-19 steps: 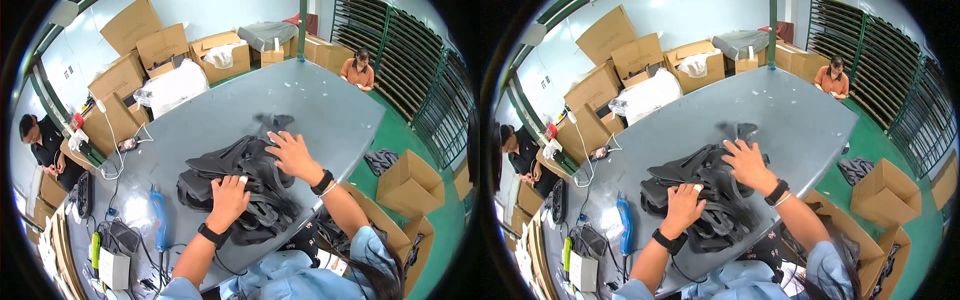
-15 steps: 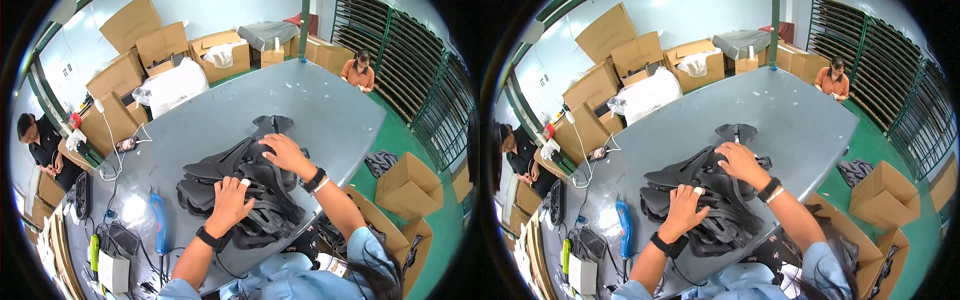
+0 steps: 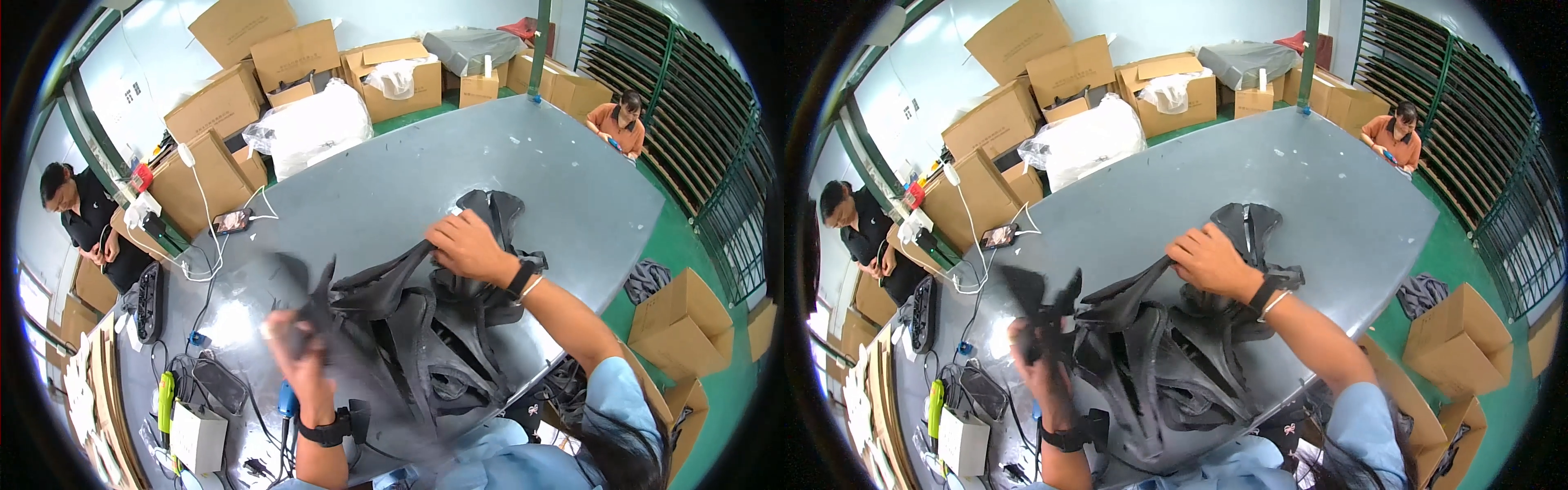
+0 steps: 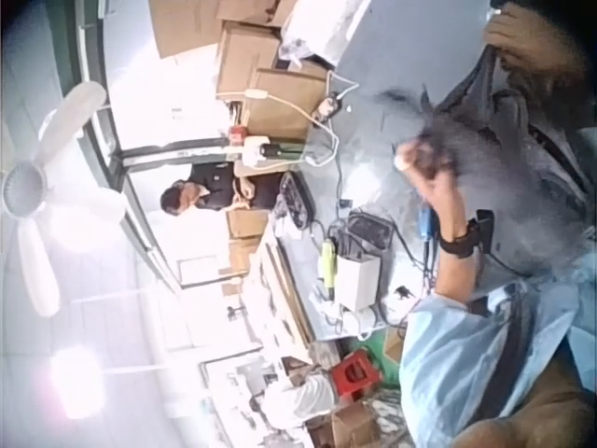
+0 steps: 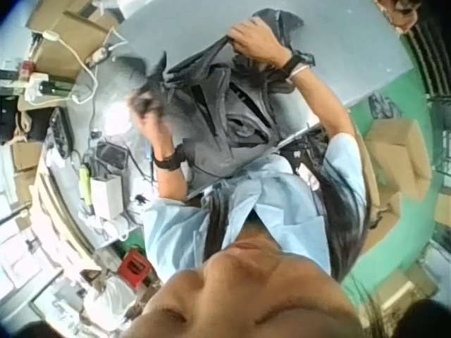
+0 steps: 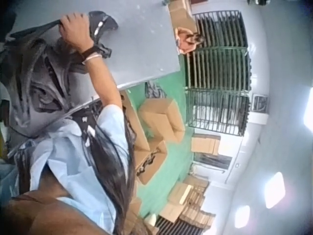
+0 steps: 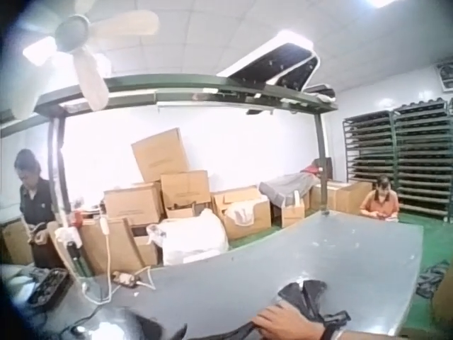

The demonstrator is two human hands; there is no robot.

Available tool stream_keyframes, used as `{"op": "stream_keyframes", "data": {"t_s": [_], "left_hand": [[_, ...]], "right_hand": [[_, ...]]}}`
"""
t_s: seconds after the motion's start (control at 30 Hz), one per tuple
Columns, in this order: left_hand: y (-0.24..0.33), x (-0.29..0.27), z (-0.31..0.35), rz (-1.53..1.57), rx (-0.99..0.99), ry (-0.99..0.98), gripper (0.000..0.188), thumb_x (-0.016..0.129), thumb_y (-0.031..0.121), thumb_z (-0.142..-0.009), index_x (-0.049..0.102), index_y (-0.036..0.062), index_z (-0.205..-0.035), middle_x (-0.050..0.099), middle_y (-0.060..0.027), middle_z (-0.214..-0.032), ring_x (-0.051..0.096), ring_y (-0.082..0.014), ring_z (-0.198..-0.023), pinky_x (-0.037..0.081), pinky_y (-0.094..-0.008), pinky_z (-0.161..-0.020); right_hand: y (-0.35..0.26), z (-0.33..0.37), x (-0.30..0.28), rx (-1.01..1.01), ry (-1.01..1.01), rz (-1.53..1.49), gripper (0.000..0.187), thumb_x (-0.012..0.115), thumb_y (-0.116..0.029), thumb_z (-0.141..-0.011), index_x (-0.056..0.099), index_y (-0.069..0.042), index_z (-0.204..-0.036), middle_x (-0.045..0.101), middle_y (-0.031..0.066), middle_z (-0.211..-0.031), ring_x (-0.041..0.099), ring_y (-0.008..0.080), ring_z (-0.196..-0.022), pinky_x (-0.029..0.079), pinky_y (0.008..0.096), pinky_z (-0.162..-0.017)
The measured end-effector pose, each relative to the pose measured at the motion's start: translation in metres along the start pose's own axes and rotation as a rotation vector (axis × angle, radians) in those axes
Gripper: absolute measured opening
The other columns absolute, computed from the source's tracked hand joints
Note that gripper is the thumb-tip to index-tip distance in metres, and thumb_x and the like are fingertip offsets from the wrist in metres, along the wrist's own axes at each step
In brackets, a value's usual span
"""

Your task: The person removes bicycle saddles from a cardboard box and places them onto a table to inspect and separate them. After checking each saddle individually, they gather the stack and place them back into a box.

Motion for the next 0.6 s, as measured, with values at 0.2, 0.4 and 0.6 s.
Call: {"op": "stream_keyframes", "data": {"t_s": [0.2, 0.4, 0.6], "left_hand": [[0.002, -0.024, -0.006, 0.527, 0.057, 0.261, 0.045, 0.053, 0.034, -0.089, 0.048, 0.0089, -0.127, 0.05, -0.009, -0.129, 0.042, -0.0263, -0.124, 0.03, -0.0571, -0.104], [0.023, -0.039, -0.006, 0.661, 0.108, 0.419, 0.046, 0.053, 0.036, -0.09, 0.05, 0.0069, -0.125, 0.053, -0.009, -0.125, 0.048, -0.0274, -0.116, 0.027, -0.0583, -0.106], [0.035, -0.004, -0.001, 0.215, 0.196, 0.381, 0.031, 0.048, 0.018, -0.093, 0.05, -0.0015, -0.117, 0.057, -0.0107, -0.11, 0.057, -0.0234, -0.102, 0.052, -0.0365, -0.08]], "right_hand": [[0.013, 0.003, -0.032, 0.048, 0.001, -0.032, 0.021, 0.06, -0.01, -0.076, 0.052, -0.008, -0.096, 0.05, 0.0039, -0.083, 0.051, 0.021, -0.08, 0.043, 0.0332, -0.066], [0.013, 0.011, -0.033, -0.016, 0.012, -0.034, 0.029, 0.055, -0.002, -0.074, 0.052, -0.005, -0.102, 0.049, 0.007, -0.083, 0.052, 0.0235, -0.078, 0.044, 0.0342, -0.064], [0.002, 0.029, -0.024, 0.157, -0.149, 0.029, 0.04, 0.061, -0.007, -0.074, 0.051, -0.003, -0.113, 0.056, 0.012, -0.102, 0.054, 0.0277, -0.088, 0.044, 0.0376, -0.077]]}}
Point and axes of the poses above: each hand's wrist, its own z-axis away from the middle knuckle, its own x-axis out of the palm, y = z × x, the point moved 2 cm from there along -z, towards the middle knuckle
